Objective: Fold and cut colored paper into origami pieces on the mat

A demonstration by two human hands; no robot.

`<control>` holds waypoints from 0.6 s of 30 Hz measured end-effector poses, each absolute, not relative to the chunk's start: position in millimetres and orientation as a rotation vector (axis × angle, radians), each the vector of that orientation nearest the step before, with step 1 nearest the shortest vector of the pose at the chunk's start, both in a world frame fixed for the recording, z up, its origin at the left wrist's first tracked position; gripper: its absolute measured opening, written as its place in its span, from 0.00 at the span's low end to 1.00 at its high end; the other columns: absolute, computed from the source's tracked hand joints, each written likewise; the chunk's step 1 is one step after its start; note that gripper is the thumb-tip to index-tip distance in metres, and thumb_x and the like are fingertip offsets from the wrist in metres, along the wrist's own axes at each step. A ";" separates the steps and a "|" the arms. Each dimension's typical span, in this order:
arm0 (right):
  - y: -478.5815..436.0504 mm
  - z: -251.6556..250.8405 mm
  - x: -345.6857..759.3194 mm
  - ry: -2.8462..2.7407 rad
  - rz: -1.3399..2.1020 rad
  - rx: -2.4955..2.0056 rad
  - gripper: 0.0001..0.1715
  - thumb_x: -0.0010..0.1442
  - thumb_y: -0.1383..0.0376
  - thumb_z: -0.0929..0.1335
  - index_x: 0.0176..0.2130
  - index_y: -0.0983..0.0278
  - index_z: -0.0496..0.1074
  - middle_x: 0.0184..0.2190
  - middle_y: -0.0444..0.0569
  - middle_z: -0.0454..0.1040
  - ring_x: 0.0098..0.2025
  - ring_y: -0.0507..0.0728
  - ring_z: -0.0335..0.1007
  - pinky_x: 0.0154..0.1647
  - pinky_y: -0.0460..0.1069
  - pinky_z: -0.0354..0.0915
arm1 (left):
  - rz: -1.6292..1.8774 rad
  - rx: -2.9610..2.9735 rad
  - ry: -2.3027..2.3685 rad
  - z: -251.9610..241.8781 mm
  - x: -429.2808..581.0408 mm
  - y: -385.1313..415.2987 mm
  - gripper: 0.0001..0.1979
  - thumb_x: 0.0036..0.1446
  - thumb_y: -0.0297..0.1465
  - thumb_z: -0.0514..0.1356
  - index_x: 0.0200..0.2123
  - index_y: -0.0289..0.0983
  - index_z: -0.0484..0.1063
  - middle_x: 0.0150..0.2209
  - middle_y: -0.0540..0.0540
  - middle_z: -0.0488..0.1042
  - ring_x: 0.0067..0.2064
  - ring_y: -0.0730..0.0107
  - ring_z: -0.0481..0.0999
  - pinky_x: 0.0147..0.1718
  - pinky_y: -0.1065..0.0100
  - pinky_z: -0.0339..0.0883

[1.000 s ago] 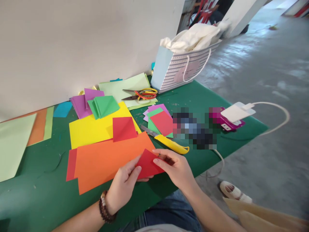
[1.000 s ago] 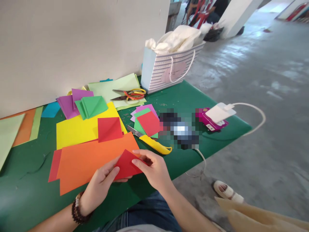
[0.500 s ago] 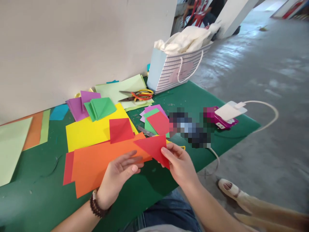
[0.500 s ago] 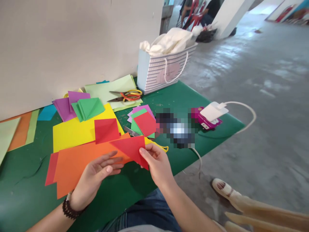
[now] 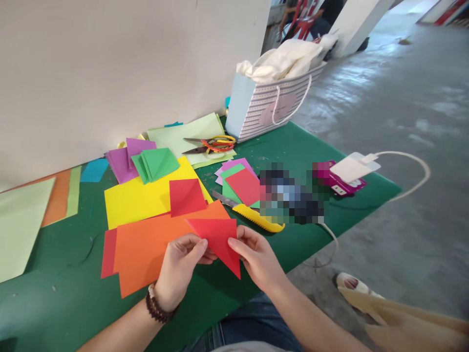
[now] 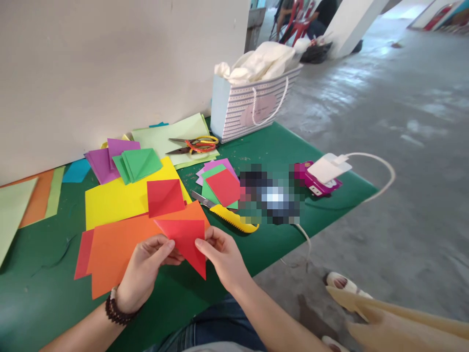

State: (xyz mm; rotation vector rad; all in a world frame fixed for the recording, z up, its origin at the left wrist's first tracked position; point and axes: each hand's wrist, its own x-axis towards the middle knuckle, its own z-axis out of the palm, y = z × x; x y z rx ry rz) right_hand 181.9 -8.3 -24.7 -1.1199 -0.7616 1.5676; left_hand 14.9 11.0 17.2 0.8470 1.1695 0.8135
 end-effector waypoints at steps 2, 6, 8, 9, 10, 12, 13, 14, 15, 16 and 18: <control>-7.6 -23.9 183.0 -0.784 1.559 -1.120 0.19 0.53 0.51 0.72 0.31 0.62 0.66 0.26 0.43 0.68 0.28 0.50 0.63 0.27 0.46 0.62 | 0.803 0.863 1.169 15.7 14.6 11.6 0.16 0.48 0.42 0.68 0.24 0.34 0.74 0.24 0.47 0.77 0.27 0.71 0.77 0.30 0.71 0.74; -8.8 -23.3 187.3 -0.859 1.457 -1.174 0.19 0.55 0.53 0.71 0.26 0.62 0.63 0.20 0.39 0.63 0.22 0.49 0.59 0.22 0.44 0.59 | 0.782 0.877 1.160 16.2 14.1 11.6 0.16 0.48 0.42 0.69 0.25 0.34 0.73 0.25 0.48 0.76 0.28 0.71 0.77 0.30 0.71 0.74; -12.7 -22.2 189.3 -0.984 1.285 -1.255 0.18 0.57 0.54 0.69 0.25 0.61 0.62 0.18 0.40 0.64 0.21 0.49 0.61 0.21 0.45 0.60 | 0.781 0.854 1.156 18.8 14.5 11.3 0.17 0.49 0.43 0.68 0.29 0.34 0.74 0.29 0.47 0.77 0.32 0.68 0.78 0.31 0.69 0.75; -15.2 -21.0 190.0 -1.081 1.156 -1.295 0.16 0.58 0.57 0.68 0.25 0.61 0.63 0.19 0.41 0.66 0.21 0.50 0.63 0.21 0.45 0.61 | 0.780 0.839 1.144 20.7 15.2 11.1 0.17 0.50 0.44 0.67 0.32 0.34 0.74 0.32 0.46 0.77 0.35 0.66 0.79 0.32 0.68 0.76; -17.8 -19.3 190.4 -1.198 1.009 -1.317 0.13 0.59 0.60 0.68 0.25 0.61 0.64 0.21 0.42 0.69 0.22 0.51 0.65 0.22 0.46 0.62 | 0.778 0.820 1.127 22.8 16.3 11.0 0.18 0.52 0.45 0.66 0.36 0.35 0.74 0.36 0.44 0.77 0.38 0.63 0.79 0.33 0.66 0.76; -22.1 -14.8 190.5 -1.442 0.722 -1.264 0.06 0.58 0.67 0.67 0.29 0.60 0.68 0.26 0.45 0.75 0.27 0.53 0.71 0.27 0.47 0.67 | 0.766 0.771 1.082 27.2 19.7 11.3 0.22 0.56 0.47 0.62 0.43 0.34 0.72 0.43 0.40 0.77 0.45 0.58 0.78 0.38 0.62 0.76; -23.5 -12.2 190.4 -1.538 0.616 -1.201 0.06 0.58 0.70 0.66 0.32 0.59 0.70 0.29 0.46 0.77 0.30 0.54 0.74 0.31 0.48 0.69 | 0.755 0.747 1.061 29.3 21.8 11.8 0.24 0.57 0.47 0.61 0.47 0.34 0.71 0.46 0.38 0.76 0.47 0.56 0.77 0.40 0.61 0.75; -24.3 -9.7 190.4 -1.604 0.550 -1.139 0.09 0.57 0.73 0.66 0.35 0.59 0.71 0.31 0.46 0.78 0.33 0.55 0.75 0.34 0.48 0.70 | 0.744 0.720 1.045 31.1 24.0 12.5 0.26 0.57 0.47 0.61 0.50 0.34 0.69 0.49 0.37 0.75 0.49 0.55 0.76 0.42 0.59 0.75; -24.6 -7.5 190.8 -1.641 0.526 -1.096 0.12 0.57 0.73 0.66 0.38 0.58 0.72 0.32 0.47 0.78 0.35 0.56 0.76 0.35 0.49 0.71 | 0.736 0.696 1.035 32.6 25.9 13.6 0.27 0.57 0.47 0.61 0.51 0.34 0.68 0.50 0.35 0.74 0.50 0.54 0.75 0.44 0.58 0.74; -24.7 -5.8 191.5 -1.651 0.541 -1.082 0.12 0.57 0.73 0.66 0.39 0.58 0.72 0.32 0.47 0.78 0.35 0.56 0.76 0.35 0.49 0.71 | 0.724 0.683 1.025 33.5 27.4 14.8 0.28 0.57 0.47 0.61 0.52 0.33 0.67 0.51 0.35 0.74 0.50 0.53 0.75 0.45 0.57 0.74; -24.8 -5.0 194.7 -1.634 0.674 -1.124 0.10 0.59 0.69 0.66 0.41 0.58 0.73 0.33 0.48 0.78 0.34 0.56 0.76 0.33 0.49 0.72 | 0.677 0.677 1.019 33.9 28.7 17.4 0.29 0.57 0.47 0.61 0.53 0.33 0.67 0.49 0.34 0.75 0.48 0.52 0.77 0.45 0.55 0.73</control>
